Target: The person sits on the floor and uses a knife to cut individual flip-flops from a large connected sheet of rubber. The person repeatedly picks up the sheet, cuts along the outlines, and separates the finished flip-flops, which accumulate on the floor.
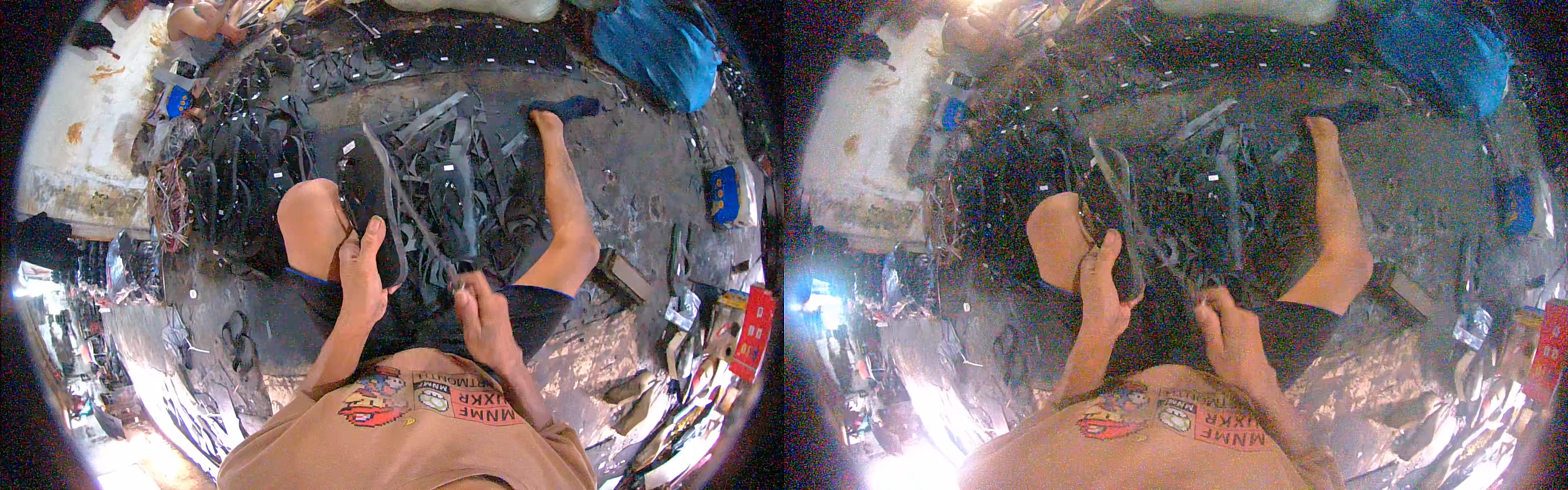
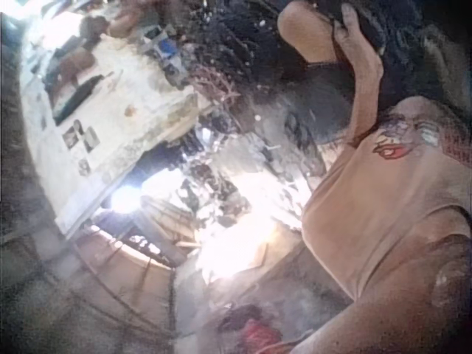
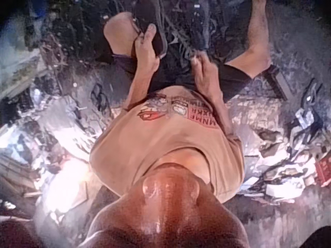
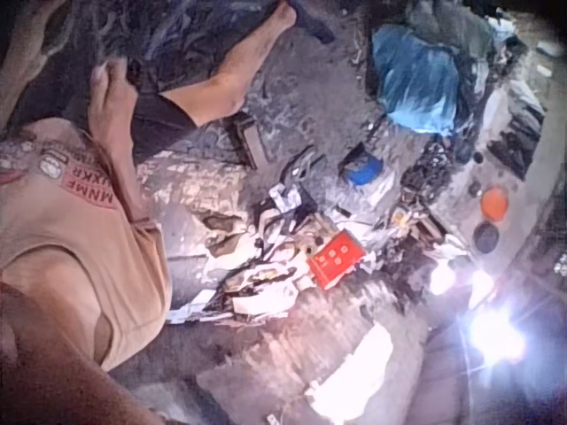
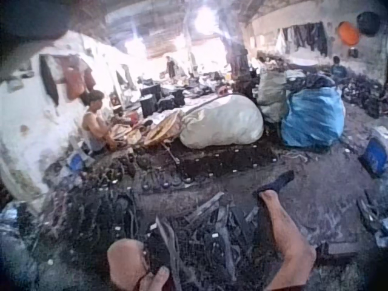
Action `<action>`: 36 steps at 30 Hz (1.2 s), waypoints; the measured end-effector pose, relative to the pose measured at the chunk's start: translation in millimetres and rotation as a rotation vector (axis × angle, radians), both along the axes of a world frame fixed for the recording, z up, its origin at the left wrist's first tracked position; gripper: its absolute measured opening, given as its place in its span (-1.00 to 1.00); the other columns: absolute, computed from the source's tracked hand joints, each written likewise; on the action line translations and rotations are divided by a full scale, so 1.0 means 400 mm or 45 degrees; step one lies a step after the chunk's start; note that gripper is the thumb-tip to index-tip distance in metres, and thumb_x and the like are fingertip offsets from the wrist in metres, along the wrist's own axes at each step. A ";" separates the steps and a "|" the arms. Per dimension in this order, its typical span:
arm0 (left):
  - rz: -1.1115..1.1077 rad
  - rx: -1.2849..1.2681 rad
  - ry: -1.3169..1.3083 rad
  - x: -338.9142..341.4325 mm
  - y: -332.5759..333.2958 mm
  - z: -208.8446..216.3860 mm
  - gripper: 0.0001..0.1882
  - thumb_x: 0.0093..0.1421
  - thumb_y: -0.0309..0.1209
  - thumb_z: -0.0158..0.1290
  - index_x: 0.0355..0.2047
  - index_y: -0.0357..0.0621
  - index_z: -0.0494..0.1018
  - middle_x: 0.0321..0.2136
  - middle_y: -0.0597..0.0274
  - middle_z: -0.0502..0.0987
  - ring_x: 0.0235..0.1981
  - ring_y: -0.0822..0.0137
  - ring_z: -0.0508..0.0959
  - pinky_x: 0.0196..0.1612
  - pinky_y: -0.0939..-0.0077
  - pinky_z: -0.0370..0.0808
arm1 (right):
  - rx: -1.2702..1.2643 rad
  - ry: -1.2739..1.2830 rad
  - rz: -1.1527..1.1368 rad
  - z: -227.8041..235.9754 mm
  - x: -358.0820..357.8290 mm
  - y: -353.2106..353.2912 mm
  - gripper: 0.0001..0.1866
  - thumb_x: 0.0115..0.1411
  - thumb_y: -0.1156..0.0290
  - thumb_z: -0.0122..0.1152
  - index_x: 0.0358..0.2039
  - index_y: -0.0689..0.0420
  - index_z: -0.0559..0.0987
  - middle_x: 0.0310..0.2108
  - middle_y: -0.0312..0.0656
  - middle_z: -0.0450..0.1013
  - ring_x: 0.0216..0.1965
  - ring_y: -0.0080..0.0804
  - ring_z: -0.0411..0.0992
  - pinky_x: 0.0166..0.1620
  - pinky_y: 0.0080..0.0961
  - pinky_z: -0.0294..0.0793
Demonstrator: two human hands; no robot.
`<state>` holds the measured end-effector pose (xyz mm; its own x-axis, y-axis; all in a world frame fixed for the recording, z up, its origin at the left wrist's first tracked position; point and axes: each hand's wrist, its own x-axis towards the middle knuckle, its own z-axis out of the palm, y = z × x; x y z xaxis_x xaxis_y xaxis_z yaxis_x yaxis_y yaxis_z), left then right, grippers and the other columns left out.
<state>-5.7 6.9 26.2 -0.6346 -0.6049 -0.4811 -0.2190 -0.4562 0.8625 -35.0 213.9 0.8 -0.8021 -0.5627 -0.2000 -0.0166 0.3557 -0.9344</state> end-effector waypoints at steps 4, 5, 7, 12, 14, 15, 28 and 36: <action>0.041 -0.024 0.113 0.001 0.009 -0.007 -0.65 0.32 0.00 0.20 -0.12 0.05 0.49 -0.33 0.40 0.57 -0.37 0.43 0.58 -0.45 0.43 0.52 | 0.221 -0.045 0.189 -0.040 0.064 0.030 -0.70 0.46 0.14 0.04 -0.03 0.12 0.45 -0.46 0.18 0.54 -0.35 0.29 0.56 -0.30 0.10 0.47; 0.036 -0.037 0.124 -0.004 0.011 -0.010 -0.66 0.32 -0.01 0.20 -0.11 0.05 0.49 -0.32 0.39 0.57 -0.36 0.43 0.58 -0.43 0.43 0.53 | 0.212 -0.013 0.188 -0.061 0.065 0.026 -0.69 0.46 0.13 0.05 -0.03 0.11 0.45 -0.45 0.18 0.55 -0.34 0.29 0.56 -0.29 0.12 0.47; 0.046 -0.035 0.008 -0.005 0.016 0.002 -0.66 0.34 -0.03 0.18 -0.12 0.01 0.49 -0.30 0.36 0.58 -0.33 0.41 0.59 -0.43 0.44 0.55 | 0.224 0.062 0.172 -0.093 0.051 -0.001 -0.68 0.45 0.11 0.06 -0.03 0.10 0.44 -0.44 0.17 0.56 -0.34 0.29 0.56 -0.29 0.14 0.47; 0.062 0.041 -0.091 0.008 0.000 -0.008 -0.70 0.35 -0.14 0.15 -0.18 -0.13 0.47 -0.48 0.20 0.55 -0.54 0.32 0.58 -0.50 0.39 0.58 | 0.234 0.343 0.008 -0.119 -0.090 -0.163 -0.68 0.44 0.09 0.08 -0.07 0.08 0.44 -0.40 0.15 0.57 -0.32 0.28 0.56 -0.27 0.12 0.49; 0.027 0.007 -0.090 0.023 -0.008 -0.018 -0.71 0.36 -0.15 0.14 -0.21 -0.13 0.46 -0.54 0.19 0.53 -0.61 0.30 0.56 -0.55 0.38 0.56 | 0.289 0.310 -0.053 -0.110 -0.165 -0.232 -0.69 0.44 0.09 0.07 -0.05 0.08 0.46 -0.36 0.14 0.58 -0.30 0.29 0.56 -0.26 0.13 0.51; 0.000 -0.002 -0.090 0.046 -0.007 -0.043 -0.72 0.36 -0.16 0.13 -0.22 -0.12 0.46 -0.56 0.19 0.53 -0.64 0.28 0.55 -0.58 0.37 0.55 | 0.375 0.236 -0.086 -0.112 -0.216 -0.263 -0.68 0.45 0.09 0.06 -0.04 0.08 0.47 -0.34 0.14 0.59 -0.28 0.29 0.57 -0.25 0.13 0.52; -0.696 -0.905 -0.032 0.066 0.032 -0.039 -0.30 0.35 -0.22 0.21 0.29 -0.48 0.24 0.10 0.00 0.50 0.06 0.20 0.52 0.23 0.31 0.42 | -0.467 -0.147 -0.382 -0.030 -0.237 -0.157 -0.55 0.31 0.11 0.38 -0.05 0.29 0.63 -0.29 -0.29 0.60 -0.27 -0.58 0.48 -0.17 -0.58 0.48; -0.441 0.142 -0.089 0.023 -0.086 0.148 -0.72 0.41 -0.26 0.16 0.00 -0.15 0.56 -0.19 0.32 0.63 -0.14 0.46 0.61 -0.03 0.50 0.54 | -0.300 -0.273 -0.187 0.105 -0.043 -0.010 -0.67 0.47 0.23 0.08 0.04 0.21 0.59 -0.57 -0.32 0.39 -0.55 -0.59 0.33 -0.47 -0.44 0.35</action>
<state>3.5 -27.4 85.5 -0.7557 -0.3011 -0.5816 -0.4340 -0.4350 0.7890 -52.3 210.1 42.8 -0.8317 -0.4953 -0.2510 0.2243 0.1137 -0.9678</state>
